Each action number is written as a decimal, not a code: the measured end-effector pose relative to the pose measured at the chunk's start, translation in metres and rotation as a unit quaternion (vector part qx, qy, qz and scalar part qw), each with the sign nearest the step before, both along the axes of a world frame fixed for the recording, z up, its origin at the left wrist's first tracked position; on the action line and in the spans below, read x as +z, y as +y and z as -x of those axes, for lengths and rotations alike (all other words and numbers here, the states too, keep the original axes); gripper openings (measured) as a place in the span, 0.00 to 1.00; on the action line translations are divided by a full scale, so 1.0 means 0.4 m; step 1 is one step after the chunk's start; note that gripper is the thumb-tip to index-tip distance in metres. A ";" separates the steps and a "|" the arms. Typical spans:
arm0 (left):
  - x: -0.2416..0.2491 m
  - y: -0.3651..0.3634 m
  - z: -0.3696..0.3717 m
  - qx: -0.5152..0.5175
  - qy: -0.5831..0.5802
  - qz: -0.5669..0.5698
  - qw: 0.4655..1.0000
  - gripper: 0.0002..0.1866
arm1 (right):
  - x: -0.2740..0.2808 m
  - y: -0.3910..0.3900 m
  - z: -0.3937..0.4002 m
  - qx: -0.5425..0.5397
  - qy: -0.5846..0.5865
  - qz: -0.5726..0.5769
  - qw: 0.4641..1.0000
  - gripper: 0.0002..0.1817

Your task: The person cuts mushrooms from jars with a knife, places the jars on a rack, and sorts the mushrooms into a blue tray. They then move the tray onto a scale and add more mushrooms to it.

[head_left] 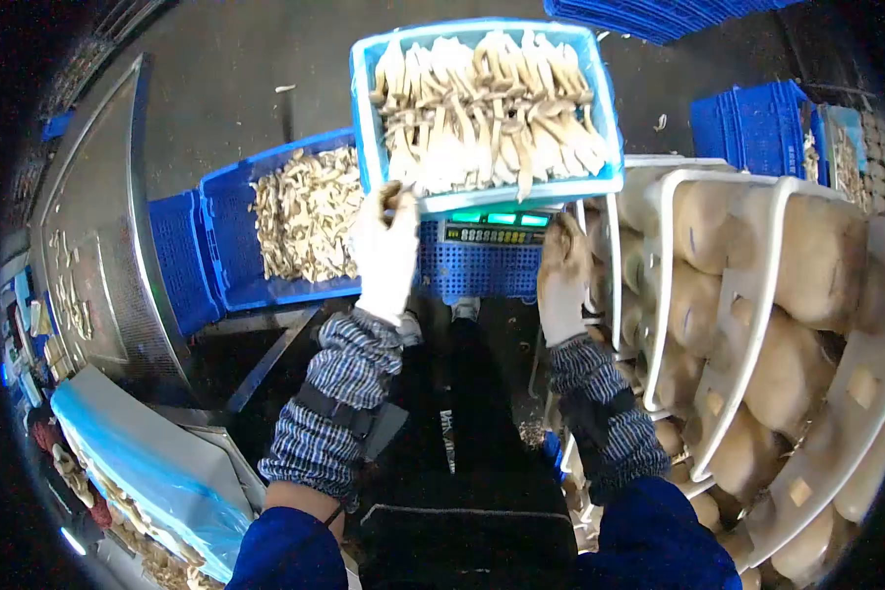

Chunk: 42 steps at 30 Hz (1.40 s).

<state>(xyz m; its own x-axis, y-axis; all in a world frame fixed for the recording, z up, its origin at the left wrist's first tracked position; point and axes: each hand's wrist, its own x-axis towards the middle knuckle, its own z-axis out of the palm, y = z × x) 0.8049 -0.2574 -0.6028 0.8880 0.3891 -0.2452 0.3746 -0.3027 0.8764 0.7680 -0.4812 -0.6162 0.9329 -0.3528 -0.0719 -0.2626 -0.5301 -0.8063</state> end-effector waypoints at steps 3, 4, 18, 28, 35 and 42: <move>0.025 -0.090 -0.098 -0.049 -0.033 -0.011 0.998 0.30 | 0.050 0.015 -0.137 0.034 0.030 0.107 0.993 0.20; 0.006 -0.112 -0.137 -0.096 -0.084 -0.057 0.990 0.38 | 0.048 0.017 -0.173 0.047 0.031 0.119 0.991 0.22; 0.023 -0.185 -0.239 -0.184 0.043 -0.377 0.907 0.49 | -0.031 -0.129 -0.438 0.129 0.144 0.236 0.952 0.40; 0.005 -0.222 -0.247 -0.167 0.068 -0.406 0.896 0.50 | -0.081 -0.081 -0.438 0.181 0.176 0.316 0.914 0.44; 0.009 -0.225 -0.240 -0.112 0.072 -0.326 0.936 0.53 | -0.025 -0.077 -0.463 0.194 0.268 0.283 0.900 0.48; -0.057 -0.233 -0.236 -0.065 0.051 -0.183 0.980 0.54 | -0.048 -0.063 -0.464 0.192 0.242 0.286 0.907 0.47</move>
